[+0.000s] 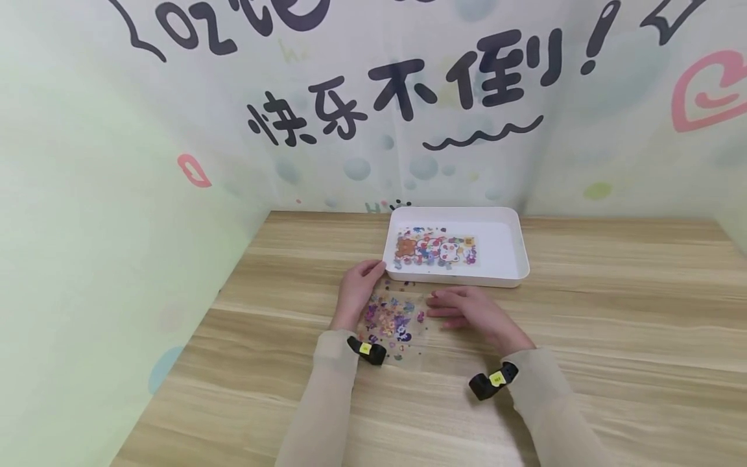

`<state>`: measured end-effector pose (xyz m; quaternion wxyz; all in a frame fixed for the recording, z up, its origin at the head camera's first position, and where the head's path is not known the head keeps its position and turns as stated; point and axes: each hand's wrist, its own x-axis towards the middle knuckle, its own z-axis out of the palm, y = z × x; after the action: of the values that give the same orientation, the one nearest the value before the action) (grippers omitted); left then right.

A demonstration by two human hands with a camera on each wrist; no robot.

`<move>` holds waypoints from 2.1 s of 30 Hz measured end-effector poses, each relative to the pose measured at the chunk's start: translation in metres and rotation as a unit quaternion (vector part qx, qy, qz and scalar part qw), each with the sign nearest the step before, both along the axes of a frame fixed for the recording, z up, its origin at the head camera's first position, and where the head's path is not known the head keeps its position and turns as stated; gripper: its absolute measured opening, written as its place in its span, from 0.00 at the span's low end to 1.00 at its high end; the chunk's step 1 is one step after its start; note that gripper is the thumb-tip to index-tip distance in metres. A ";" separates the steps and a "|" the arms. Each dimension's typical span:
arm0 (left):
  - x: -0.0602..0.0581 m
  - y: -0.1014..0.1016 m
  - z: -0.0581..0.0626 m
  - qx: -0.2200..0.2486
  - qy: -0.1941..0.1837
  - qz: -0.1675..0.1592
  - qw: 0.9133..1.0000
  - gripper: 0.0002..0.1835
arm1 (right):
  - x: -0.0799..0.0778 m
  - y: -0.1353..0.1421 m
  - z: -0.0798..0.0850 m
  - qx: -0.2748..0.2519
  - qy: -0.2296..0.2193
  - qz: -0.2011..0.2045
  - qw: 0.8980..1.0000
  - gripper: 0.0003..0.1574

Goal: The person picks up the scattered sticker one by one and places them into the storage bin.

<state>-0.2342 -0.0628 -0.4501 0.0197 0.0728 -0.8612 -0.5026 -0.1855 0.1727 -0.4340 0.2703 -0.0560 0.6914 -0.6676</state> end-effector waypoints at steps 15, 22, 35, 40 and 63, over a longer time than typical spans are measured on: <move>-0.002 -0.001 -0.002 -0.017 0.003 0.000 1.000 0.17 | 0.000 -0.005 -0.007 -0.162 -0.074 0.032 0.983 0.33; -0.002 -0.001 -0.002 -0.016 0.001 0.000 1.000 0.18 | 0.001 -0.011 -0.012 -0.223 -0.124 0.041 0.966 0.37; -0.002 0.000 0.000 -0.016 -0.005 0.003 1.000 0.18 | 0.007 -0.027 -0.015 -0.319 -0.182 0.080 0.927 0.37; -0.001 0.000 0.000 -0.026 0.002 0.003 1.000 0.18 | 0.011 -0.037 -0.017 -0.329 -0.197 0.074 0.921 0.37; -0.001 0.002 0.000 -0.016 0.004 0.001 1.000 0.18 | 0.016 -0.041 -0.012 -0.150 -0.106 -0.045 0.982 0.29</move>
<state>-0.2356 -0.0611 -0.4502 0.0248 0.0714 -0.8687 -0.4895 -0.1696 0.1317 -0.4458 0.3003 0.0063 0.5524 -0.7776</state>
